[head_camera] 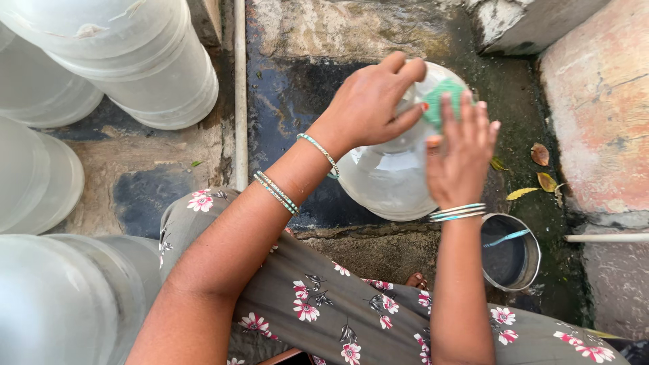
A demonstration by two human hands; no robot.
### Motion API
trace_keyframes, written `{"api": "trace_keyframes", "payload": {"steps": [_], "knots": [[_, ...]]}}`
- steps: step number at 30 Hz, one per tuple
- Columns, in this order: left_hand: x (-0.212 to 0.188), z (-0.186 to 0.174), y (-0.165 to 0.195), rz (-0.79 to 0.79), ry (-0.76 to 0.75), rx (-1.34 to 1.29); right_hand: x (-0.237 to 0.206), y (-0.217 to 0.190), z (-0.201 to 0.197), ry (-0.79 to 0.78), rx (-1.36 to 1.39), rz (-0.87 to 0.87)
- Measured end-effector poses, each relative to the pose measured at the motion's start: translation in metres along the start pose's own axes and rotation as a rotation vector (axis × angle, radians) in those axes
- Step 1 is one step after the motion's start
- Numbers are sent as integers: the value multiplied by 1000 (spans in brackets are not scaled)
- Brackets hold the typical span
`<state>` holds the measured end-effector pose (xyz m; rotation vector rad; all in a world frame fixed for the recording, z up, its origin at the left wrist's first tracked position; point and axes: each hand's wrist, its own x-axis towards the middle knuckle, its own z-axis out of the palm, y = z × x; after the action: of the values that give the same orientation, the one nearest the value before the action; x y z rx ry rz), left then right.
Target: The person sits on the wet ground and scrubs large transparent water dispenser jars with a green scrub pad, working the exterior and neck of each jar. They then pour water from a white plastic jug into a jar and lift and turn the jars to rinse and drain them.
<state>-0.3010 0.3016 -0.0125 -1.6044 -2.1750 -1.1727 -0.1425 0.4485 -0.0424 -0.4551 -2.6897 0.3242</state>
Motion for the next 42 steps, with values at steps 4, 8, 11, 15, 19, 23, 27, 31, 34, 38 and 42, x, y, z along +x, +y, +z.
{"api": "trace_keyframes", "payload": {"steps": [4,8,11,15,19,23,27,31,34,38,42], "knots": [[3,-2,-12,-64,71,18,-13,-45,15,-64,-201,-57],[1,-15,-38,-122,68,54,-45,-98,60,-74,-229,-175],[0,-25,-56,-153,66,-48,-56,-113,88,-84,-91,-278],[-4,-32,-65,-180,28,-93,-46,-94,91,6,-78,-272],[-10,-41,-67,-102,-51,-142,-19,-48,66,226,-82,-153],[-13,-54,-71,-33,-182,-235,5,14,53,117,298,145],[-15,-62,-72,-137,-236,-311,4,67,75,-174,947,447],[-15,-62,-69,-170,-127,-122,0,85,97,-197,1137,585],[-10,-51,-66,-283,-84,14,1,69,93,-102,1141,443],[-3,-29,-66,-346,-40,210,-3,10,74,96,893,156],[0,-26,-76,-461,-1,251,-14,-54,55,156,414,-6]]}}
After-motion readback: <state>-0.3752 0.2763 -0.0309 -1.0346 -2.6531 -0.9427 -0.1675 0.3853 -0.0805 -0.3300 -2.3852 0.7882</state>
